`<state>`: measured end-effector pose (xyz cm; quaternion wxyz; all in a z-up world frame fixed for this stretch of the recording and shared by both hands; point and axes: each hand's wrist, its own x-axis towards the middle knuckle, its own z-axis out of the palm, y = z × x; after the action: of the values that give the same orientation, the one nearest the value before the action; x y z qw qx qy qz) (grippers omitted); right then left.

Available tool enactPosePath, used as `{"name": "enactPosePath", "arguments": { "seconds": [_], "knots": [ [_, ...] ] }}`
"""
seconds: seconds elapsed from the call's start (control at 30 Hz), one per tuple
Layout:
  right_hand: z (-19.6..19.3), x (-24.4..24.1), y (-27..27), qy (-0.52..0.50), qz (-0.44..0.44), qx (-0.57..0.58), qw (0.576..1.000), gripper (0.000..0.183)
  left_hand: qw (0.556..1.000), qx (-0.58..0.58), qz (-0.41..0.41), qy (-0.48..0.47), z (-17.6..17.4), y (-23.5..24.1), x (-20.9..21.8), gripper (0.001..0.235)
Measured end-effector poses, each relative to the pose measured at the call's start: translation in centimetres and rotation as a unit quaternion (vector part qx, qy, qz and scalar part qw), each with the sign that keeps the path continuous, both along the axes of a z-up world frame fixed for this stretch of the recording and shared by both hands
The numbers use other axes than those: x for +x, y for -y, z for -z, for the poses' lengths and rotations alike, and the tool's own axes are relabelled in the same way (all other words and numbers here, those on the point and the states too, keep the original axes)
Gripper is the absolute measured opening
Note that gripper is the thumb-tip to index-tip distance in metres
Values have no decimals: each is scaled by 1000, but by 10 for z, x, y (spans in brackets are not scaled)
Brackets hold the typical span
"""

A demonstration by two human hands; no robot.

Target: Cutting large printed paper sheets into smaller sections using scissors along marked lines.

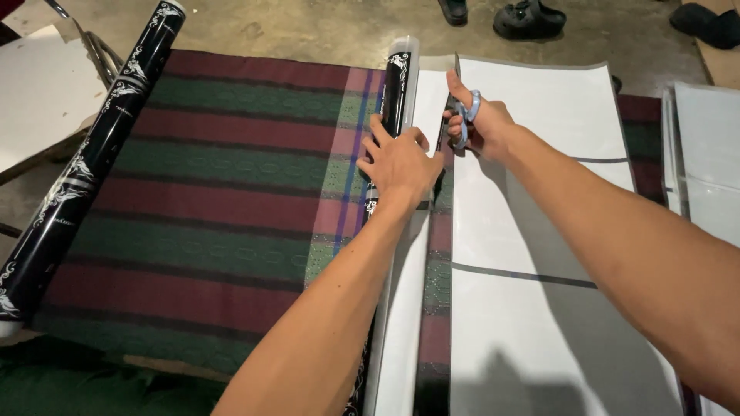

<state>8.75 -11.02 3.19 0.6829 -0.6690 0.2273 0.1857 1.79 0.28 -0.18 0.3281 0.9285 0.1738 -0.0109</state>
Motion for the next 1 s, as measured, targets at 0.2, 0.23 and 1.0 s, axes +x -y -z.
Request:
{"name": "enactPosePath", "arguments": {
  "seconds": [0.2,0.23,1.0],
  "knots": [
    [5,9,2,1,-17,-1,1000,63,999,-17,-25,-27,-15,5,-1,18],
    [7,9,3,0,-16,-1,1000,63,999,-17,-24,-28,-15,5,-2,18],
    [14,-7,16,148,8,-121,982,56,997,-53,43,30,-45,-4,-33,56]
  ]
}}
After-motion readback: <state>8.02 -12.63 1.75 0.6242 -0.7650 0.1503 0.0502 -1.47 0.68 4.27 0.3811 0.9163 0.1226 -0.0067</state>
